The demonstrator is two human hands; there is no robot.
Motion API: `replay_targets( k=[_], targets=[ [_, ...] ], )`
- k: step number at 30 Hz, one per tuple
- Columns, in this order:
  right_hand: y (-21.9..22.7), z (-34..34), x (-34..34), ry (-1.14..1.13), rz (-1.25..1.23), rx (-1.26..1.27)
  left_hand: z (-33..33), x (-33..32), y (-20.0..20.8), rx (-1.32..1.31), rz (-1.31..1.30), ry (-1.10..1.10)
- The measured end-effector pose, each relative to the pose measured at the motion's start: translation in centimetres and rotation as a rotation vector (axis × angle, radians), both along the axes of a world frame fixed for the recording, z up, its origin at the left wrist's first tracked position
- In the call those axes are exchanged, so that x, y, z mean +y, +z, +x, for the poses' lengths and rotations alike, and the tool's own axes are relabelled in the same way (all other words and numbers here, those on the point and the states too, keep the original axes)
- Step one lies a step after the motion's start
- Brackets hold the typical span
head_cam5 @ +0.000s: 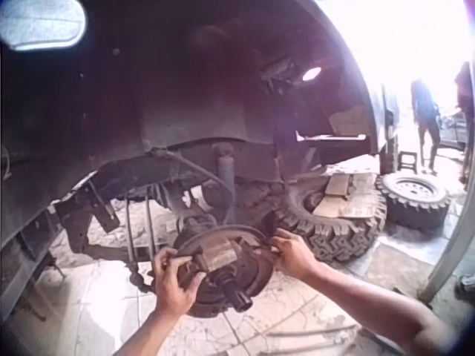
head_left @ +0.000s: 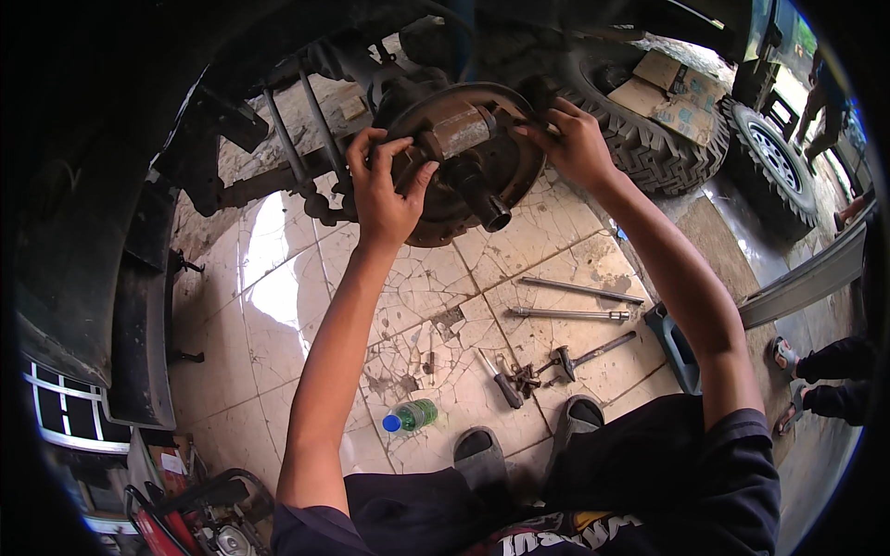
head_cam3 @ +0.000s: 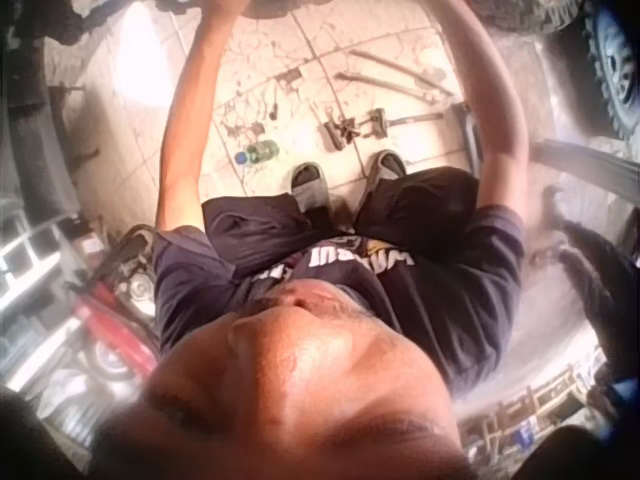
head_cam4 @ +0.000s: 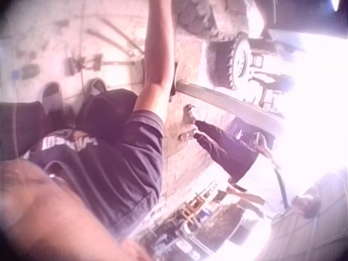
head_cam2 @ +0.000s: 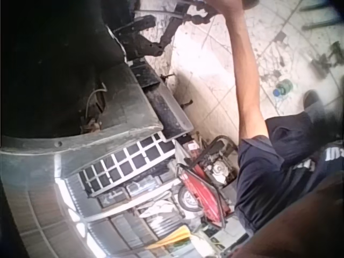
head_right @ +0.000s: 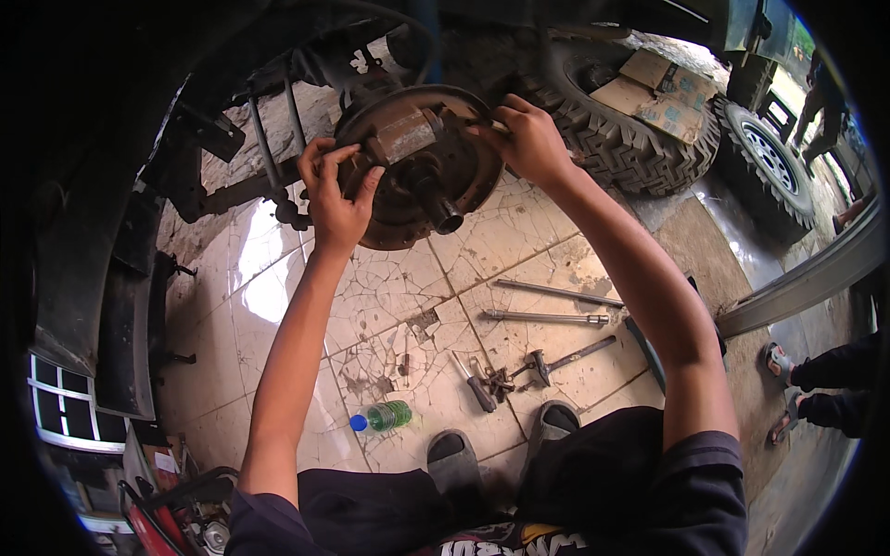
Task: The person removes the brake shoe assembly and backing plate from a vehicle axle, handles the components, and then places the assembly back onto the axle by hand.
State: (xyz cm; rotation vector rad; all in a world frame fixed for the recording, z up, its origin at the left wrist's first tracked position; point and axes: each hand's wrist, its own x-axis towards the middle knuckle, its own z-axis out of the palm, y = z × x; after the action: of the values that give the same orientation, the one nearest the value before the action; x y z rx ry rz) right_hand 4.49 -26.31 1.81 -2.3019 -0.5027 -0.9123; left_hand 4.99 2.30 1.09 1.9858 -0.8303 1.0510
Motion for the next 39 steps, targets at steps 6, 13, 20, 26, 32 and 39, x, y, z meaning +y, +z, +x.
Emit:
replay_targets(
  k=[6,13,20,26,32,39],
  targets=[
    [0.5,-0.3,-0.7,-0.001,-0.104,0.020,0.0,0.6,0.4,0.002,0.030,0.011],
    [-2.7,0.5,-2.3,-0.034,-0.254,0.282,-0.2,-0.1,0.5,-0.060,-0.035,-0.022],
    [-6.4,-1.8,-1.8,-0.104,-0.144,0.550,-0.2,0.3,0.3,-0.067,-0.020,-0.017],
    [-8.0,-2.9,-2.9,-0.126,-0.112,0.591,-0.2,0.1,0.0,-0.066,-0.026,-0.043],
    [-4.2,-1.6,-0.3,-0.060,0.159,0.063,-0.3,0.4,-0.4,-0.012,-0.096,-0.048],
    [-3.7,-0.1,-0.8,-0.052,0.005,0.154,0.1,1.3,-0.3,-0.064,-0.022,-0.030]
  ],
)
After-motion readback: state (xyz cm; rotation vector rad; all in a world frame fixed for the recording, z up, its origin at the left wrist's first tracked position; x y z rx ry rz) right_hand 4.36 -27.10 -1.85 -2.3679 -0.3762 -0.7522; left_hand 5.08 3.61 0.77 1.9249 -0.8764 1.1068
